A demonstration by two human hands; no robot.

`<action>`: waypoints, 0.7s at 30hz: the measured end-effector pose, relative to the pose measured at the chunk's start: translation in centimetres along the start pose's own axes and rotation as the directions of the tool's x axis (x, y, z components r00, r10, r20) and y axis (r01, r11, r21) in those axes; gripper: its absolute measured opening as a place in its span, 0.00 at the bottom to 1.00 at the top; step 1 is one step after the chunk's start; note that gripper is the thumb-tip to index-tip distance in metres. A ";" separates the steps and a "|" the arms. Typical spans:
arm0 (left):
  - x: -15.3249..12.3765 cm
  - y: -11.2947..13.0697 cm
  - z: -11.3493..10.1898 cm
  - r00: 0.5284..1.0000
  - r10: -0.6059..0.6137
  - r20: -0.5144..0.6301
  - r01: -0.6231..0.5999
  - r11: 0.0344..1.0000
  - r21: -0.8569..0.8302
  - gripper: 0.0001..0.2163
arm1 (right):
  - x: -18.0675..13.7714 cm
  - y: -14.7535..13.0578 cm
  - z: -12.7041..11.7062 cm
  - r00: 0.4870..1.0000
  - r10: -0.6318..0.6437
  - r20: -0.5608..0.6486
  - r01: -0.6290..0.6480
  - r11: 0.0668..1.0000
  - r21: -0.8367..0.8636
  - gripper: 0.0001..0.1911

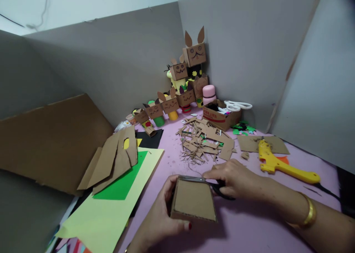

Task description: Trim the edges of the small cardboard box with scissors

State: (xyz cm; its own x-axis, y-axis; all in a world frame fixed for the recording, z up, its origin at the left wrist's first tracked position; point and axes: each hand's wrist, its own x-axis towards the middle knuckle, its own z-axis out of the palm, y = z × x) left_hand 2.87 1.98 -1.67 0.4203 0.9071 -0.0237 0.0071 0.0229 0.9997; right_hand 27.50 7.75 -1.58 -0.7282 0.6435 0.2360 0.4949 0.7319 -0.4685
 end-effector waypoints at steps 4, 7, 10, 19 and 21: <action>0.0 -0.3 0.0 1.000 0.006 0.010 -0.006 1.000 -0.024 0.37 | 0.0 0.1 -0.1 0.999 -0.029 0.029 0.027 0.999 0.044 0.10; -0.1 -0.2 0.0 1.000 -0.009 0.005 0.009 1.000 -0.029 0.37 | 0.0 0.1 0.0 0.999 -0.030 0.026 0.028 0.998 0.053 0.08; -0.1 -0.1 0.0 1.000 -0.014 -0.001 0.014 1.000 -0.022 0.37 | 0.0 -0.1 0.0 1.000 -0.011 0.008 0.011 0.999 0.035 0.09; 0.0 0.1 0.1 0.999 -0.031 0.016 0.031 0.999 0.008 0.37 | -0.2 -0.1 0.1 1.000 0.013 0.009 -0.013 0.999 0.033 0.14; 0.0 0.1 0.1 0.999 -0.033 0.014 0.033 0.999 -0.001 0.37 | -0.1 0.1 0.2 1.000 0.001 0.017 -0.002 0.999 0.045 0.12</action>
State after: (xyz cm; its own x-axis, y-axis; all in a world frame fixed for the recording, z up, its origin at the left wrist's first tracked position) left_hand 3.01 1.96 -1.53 0.4320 0.9001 -0.0570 0.0198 0.0537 0.9984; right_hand 27.52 7.65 -1.83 -0.7356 0.6405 0.2205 0.4747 0.7196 -0.5068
